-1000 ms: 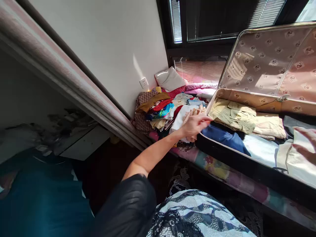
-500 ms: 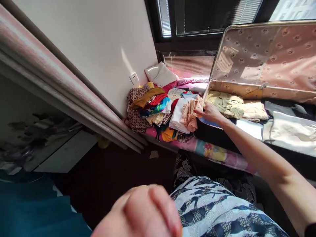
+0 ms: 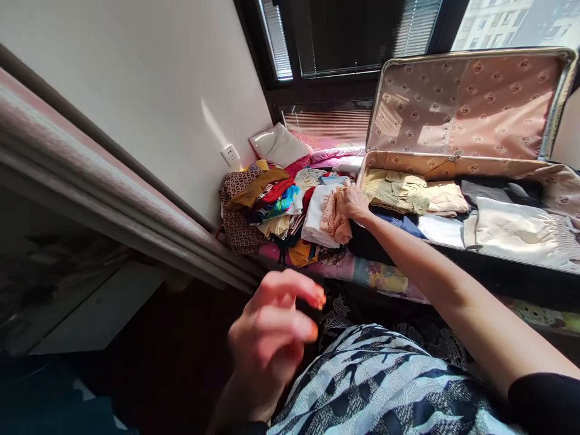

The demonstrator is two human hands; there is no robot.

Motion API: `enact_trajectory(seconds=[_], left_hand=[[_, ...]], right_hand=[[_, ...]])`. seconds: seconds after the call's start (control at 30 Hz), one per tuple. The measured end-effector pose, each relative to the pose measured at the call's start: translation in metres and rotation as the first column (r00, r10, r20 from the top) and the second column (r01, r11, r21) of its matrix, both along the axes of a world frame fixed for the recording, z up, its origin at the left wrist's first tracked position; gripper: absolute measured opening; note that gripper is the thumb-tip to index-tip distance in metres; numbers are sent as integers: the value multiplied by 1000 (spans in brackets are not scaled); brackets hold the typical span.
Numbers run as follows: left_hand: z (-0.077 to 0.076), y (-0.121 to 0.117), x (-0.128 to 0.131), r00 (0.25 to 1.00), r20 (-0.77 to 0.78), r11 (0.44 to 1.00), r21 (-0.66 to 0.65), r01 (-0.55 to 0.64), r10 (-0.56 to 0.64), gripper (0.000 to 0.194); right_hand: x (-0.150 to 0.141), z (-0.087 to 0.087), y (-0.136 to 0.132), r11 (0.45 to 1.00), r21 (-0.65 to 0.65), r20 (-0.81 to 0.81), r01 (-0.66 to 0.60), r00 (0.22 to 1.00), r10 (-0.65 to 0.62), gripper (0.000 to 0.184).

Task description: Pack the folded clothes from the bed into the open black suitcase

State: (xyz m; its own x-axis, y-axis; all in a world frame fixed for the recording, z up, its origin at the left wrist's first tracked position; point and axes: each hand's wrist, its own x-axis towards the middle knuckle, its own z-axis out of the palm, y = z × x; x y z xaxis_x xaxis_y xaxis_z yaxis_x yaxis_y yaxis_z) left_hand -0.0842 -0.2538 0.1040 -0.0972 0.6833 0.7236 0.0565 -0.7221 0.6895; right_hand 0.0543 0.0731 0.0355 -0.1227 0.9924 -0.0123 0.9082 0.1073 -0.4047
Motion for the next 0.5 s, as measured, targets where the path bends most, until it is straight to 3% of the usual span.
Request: enact_trajectory(seconds=[0.13, 0.2, 0.27, 0.37, 0.5], left_hand=[[-47, 90, -10, 984, 160, 962, -270, -39, 85, 25], [-72, 143, -13, 958, 217, 868, -492, -60, 189, 28], [-89, 192, -11, 921, 220, 736, -670, -96, 321, 27], [-98, 250, -3, 926, 259, 589, -807, 51, 275, 27], [-100, 290, 4, 895, 348, 413, -885, 216, 278, 37]], right_hand=[[-8, -1, 4, 990, 64, 93, -125, 989, 119, 67], [-12, -1, 3, 983, 57, 146, -176, 975, 166, 57], [-15, -1, 3, 978, 54, 165, -203, 967, 192, 48], [-15, -1, 5, 978, 51, 144, -204, 970, 195, 36], [-18, 2, 7, 973, 103, 22, -204, 979, 203, 29]])
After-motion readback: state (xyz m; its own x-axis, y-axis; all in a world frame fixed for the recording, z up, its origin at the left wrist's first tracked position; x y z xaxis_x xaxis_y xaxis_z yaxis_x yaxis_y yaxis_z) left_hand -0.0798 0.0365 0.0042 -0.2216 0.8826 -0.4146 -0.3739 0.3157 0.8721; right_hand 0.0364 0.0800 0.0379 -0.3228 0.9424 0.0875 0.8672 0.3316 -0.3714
